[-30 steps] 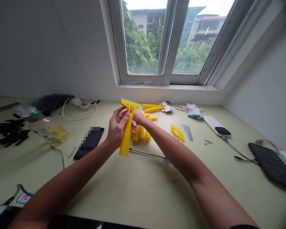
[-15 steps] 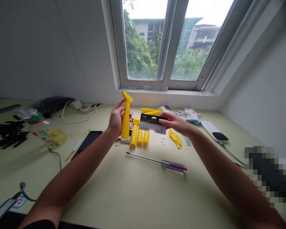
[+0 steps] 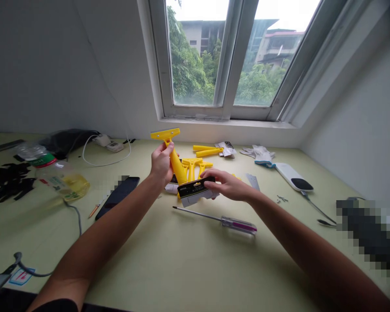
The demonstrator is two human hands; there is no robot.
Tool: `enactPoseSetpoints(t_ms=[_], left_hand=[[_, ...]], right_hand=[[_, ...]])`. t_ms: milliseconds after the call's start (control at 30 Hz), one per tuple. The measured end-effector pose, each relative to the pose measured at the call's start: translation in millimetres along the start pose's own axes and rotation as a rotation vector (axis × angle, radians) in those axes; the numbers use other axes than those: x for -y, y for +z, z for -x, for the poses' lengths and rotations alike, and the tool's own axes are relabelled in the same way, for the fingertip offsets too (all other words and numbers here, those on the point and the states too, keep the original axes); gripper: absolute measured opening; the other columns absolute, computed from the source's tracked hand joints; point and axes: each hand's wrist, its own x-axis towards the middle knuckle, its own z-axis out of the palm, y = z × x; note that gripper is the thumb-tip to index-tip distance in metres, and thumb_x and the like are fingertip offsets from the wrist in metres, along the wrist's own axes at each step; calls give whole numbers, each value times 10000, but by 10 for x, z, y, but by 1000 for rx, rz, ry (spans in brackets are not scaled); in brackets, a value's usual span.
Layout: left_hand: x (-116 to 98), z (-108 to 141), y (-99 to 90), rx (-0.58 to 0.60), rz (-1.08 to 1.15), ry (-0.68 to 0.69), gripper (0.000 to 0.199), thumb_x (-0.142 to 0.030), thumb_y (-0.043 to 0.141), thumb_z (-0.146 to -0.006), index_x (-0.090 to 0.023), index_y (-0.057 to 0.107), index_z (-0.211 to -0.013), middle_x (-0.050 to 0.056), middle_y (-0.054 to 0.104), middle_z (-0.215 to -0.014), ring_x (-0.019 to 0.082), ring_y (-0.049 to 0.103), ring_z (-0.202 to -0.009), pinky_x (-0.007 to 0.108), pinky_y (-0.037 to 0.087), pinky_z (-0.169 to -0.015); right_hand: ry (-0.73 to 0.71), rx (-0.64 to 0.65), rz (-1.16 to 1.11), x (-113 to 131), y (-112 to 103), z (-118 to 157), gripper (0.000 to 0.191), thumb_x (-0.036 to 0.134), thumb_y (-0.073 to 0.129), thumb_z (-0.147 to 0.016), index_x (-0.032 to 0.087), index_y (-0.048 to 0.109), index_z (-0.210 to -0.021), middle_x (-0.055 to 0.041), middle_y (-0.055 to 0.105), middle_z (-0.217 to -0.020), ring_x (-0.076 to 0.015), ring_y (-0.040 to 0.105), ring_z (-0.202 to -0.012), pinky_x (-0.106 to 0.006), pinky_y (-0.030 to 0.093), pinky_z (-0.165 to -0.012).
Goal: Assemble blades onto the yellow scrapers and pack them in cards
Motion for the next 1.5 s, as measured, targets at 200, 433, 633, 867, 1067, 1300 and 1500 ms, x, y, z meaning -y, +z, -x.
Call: enactPoseSetpoints(t_ms=[200, 433, 633, 867, 1067, 1300, 1500], left_hand=[[56, 61, 53, -80, 70, -4, 275, -156, 676, -759, -236, 475, -930, -51, 541, -757, 79, 576, -633, 226, 514, -657], [66, 162, 88, 64, 40, -93, 253, -150, 644, -809, -220, 449, -956, 16, 660, -922, 143, 679, -836, 333, 532, -831], [107, 198, 73, 234, -122, -176, 295, -234, 684, -819, -200, 448, -993, 109, 662, -1122, 221, 703, -902, 429, 543, -862], [113, 169, 75, 208, -129, -77, 382, -285, 737, -785, -208, 430, -999, 106, 626, -1211, 221, 718, -866, 419, 590, -789], [104, 133, 42, 192, -84, -112, 395, -288, 753, -766, -211, 430, -979, 108, 612, -1224, 241, 720, -873, 428, 604, -764], [128, 115, 8, 231, -74, -191, 419, -325, 760, -754, -208, 448, -1008, 128, 632, -1202, 263, 715, -875, 477, 601, -739], [115, 126, 10, 318, -140, -291, 337, -347, 741, -769, -125, 568, -953, 174, 701, -1022, 275, 701, -895, 437, 578, -783]], right_hand=[[-64, -129, -152, -73, 182, -45, 303, 468, 620, -844, 202, 577, -983, -68, 578, -1110, -161, 636, -781, -310, 588, -590], [-114, -402, -82, -95, 235, -94, 337, 468, 622, -824, 204, 572, -1028, -76, 611, -1093, -202, 602, -934, -346, 539, -753], [-94, -431, -284, -74, 290, -95, 364, 481, 671, -776, 233, 500, -980, -18, 626, -970, -163, 634, -748, -321, 581, -602], [-49, -547, -422, -11, 416, -70, 389, 482, 696, -761, 238, 471, -963, 9, 642, -866, -173, 666, -722, -317, 609, -545], [-64, -434, -512, -37, 401, -71, 417, 411, 730, -755, 230, 530, -1073, -43, 653, -1042, -197, 667, -892, -326, 590, -721], [-63, -352, -525, -66, 369, -61, 494, 363, 768, -732, 260, 510, -1140, -33, 654, -1059, -195, 673, -895, -369, 587, -774], [-101, -421, -519, -49, 352, -59, 500, 388, 770, -719, 280, 500, -1126, -19, 656, -1060, -204, 662, -936, -382, 559, -841]])
